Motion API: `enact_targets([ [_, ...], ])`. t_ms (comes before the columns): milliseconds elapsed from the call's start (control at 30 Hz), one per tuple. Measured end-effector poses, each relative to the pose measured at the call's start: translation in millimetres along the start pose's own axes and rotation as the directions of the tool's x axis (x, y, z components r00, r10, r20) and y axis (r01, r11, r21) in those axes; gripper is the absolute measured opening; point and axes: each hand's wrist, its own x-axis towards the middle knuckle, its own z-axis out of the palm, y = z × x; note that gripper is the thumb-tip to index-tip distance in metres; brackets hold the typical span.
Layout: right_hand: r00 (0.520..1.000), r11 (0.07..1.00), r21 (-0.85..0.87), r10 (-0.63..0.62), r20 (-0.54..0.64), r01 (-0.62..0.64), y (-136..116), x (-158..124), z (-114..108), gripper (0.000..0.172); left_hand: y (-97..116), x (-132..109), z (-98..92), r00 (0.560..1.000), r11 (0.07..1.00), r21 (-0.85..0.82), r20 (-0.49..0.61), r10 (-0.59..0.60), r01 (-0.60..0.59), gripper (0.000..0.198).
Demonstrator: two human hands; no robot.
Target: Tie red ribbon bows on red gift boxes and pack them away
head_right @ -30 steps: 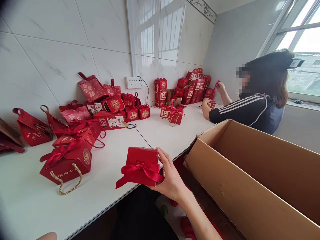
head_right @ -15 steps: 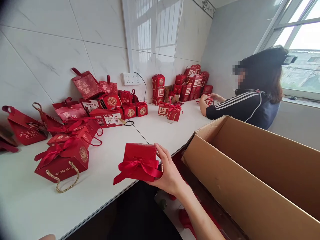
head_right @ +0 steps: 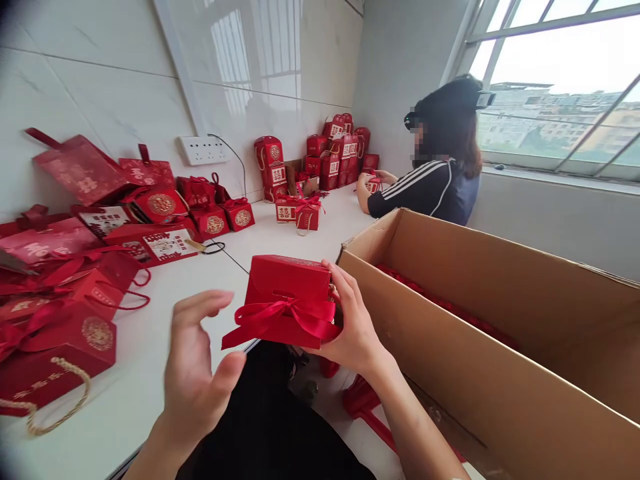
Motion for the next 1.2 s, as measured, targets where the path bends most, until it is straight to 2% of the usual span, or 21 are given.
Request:
enact_targets([
  [100, 1.0, 1.0, -0.004, -0.001, -0.014, 0.001, -3, -7, -14, 0.097, 6, 22, 31.2, 0.981, 0.977, -0.121, 0.11, -0.163, 0.176, 0.025],
  [167, 1.0, 0.999, -0.049, 0.011, -0.022, -0.012, -4, -11, -21, 0.099, 14, 27, 40.7, 0.978, 0.964, -0.181, 0.104, -0.18, 0.197, 0.013],
  [233, 0.999, 0.995, -0.093, 0.031, -0.027, -0.034, -3, -16, -28, 0.101, 23, 28, 44.6, 0.995, 0.975, -0.203, 0.05, -0.086, 0.094, 0.012],
  [267, 0.999, 0.994, -0.103, 0.042, -0.028, -0.045, -2, -18, -31, 0.102, 27, 28, 45.8, 0.999, 0.98, -0.199, 0.035, 0.003, 0.004, 0.014],
  [333, 0.997, 0.992, -0.111, 0.063, -0.036, -0.067, 0, -23, -36, 0.101, 36, 26, 48.8, 0.98, 0.966, -0.185, 0.042, 0.193, -0.182, 0.016],
  [400, 0.996, 0.99, -0.119, 0.07, -0.06, -0.076, 2, -27, -41, 0.101, 43, 25, 53.6, 0.943, 0.933, -0.186, 0.069, 0.324, -0.307, 0.015],
  [533, 0.993, 0.988, -0.134, 0.071, -0.089, -0.082, 5, -33, -50, 0.1, 53, 24, 65.3, 0.917, 0.896, -0.267, 0.085, 0.389, -0.355, 0.017],
  [633, 0.989, 0.99, -0.11, 0.074, -0.126, -0.088, 5, -36, -54, 0.096, 61, 24, 71.4, 0.957, 0.902, -0.356, 0.064, 0.284, -0.244, 0.019],
  [733, 0.986, 0.991, -0.109, 0.062, -0.152, -0.079, 5, -37, -58, 0.095, 69, 25, 73.2, 0.975, 0.916, -0.349, 0.032, 0.222, -0.197, 0.017],
  [1000, 0.986, 0.991, -0.123, 0.027, -0.166, -0.048, -4, -36, -65, 0.095, 69, 27, 62.0, 0.918, 0.907, -0.196, 0.062, 0.391, -0.373, 0.015],
  [1200, 0.983, 0.993, -0.117, -0.012, -0.184, -0.01, -10, -37, -67, 0.093, 76, 27, 56.7, 0.916, 0.91, -0.153, 0.055, 0.397, -0.385, 0.013],
])
